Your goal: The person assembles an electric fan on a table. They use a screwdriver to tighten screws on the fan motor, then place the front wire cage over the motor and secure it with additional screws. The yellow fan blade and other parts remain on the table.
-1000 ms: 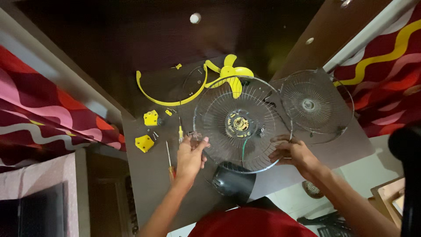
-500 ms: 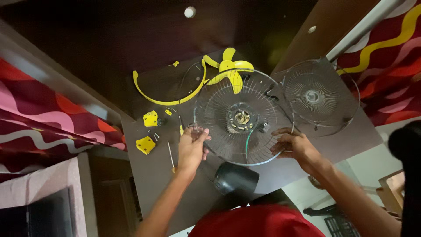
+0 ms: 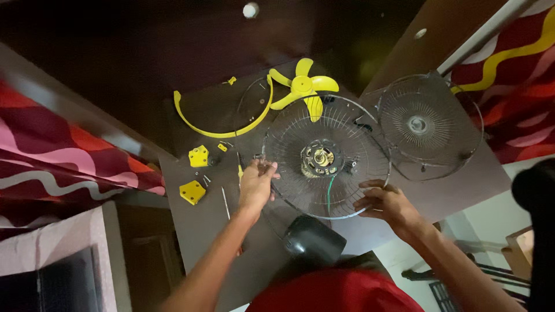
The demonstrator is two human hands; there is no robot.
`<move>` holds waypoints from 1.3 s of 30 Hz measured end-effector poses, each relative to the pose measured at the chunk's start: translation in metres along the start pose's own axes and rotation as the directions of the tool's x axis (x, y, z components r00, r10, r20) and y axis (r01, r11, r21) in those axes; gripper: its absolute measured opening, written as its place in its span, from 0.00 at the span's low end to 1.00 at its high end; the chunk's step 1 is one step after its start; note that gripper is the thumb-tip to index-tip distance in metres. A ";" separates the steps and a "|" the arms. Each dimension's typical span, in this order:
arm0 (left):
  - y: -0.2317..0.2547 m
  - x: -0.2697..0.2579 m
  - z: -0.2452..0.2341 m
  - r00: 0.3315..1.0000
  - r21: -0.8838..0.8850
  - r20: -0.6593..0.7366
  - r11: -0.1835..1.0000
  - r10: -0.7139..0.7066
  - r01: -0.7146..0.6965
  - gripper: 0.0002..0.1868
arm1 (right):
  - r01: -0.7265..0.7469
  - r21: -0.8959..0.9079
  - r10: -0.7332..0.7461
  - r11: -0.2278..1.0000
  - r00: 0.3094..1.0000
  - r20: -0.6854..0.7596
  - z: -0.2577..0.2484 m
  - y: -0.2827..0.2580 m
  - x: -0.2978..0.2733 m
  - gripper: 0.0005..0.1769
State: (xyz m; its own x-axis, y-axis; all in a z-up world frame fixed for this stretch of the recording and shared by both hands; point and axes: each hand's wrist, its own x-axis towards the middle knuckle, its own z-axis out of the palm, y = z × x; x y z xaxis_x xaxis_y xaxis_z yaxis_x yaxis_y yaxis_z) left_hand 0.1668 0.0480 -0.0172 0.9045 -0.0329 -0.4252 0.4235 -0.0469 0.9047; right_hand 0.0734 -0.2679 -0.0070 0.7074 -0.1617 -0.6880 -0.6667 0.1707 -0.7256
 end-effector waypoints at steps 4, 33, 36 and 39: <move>-0.012 0.017 -0.001 1.000 0.077 0.014 0.997 -0.027 0.026 0.15 | -0.089 0.036 0.091 0.995 0.995 -0.039 0.005 0.010 0.008 0.17; -0.019 0.041 0.001 0.999 0.152 0.009 0.988 -0.041 0.039 0.15 | -0.076 0.112 0.079 0.991 0.997 -0.025 0.015 0.025 0.021 0.20; -0.018 0.040 0.000 0.995 0.195 0.003 0.976 -0.103 0.101 0.15 | -0.149 0.070 0.153 0.986 0.986 -0.059 0.014 0.021 0.018 0.20; -0.017 0.038 0.001 0.998 0.130 0.014 0.989 -0.065 0.063 0.15 | -0.110 0.083 0.115 0.990 0.992 -0.055 0.015 0.022 0.020 0.20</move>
State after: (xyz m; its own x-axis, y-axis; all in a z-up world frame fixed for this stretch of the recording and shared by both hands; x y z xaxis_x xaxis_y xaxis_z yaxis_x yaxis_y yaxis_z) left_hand 0.1935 0.0465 -0.0485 0.8743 -0.0433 -0.4835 0.4694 -0.1787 0.8647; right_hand 0.0767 -0.2527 -0.0369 0.6119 -0.1942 -0.7667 -0.7188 0.2678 -0.6415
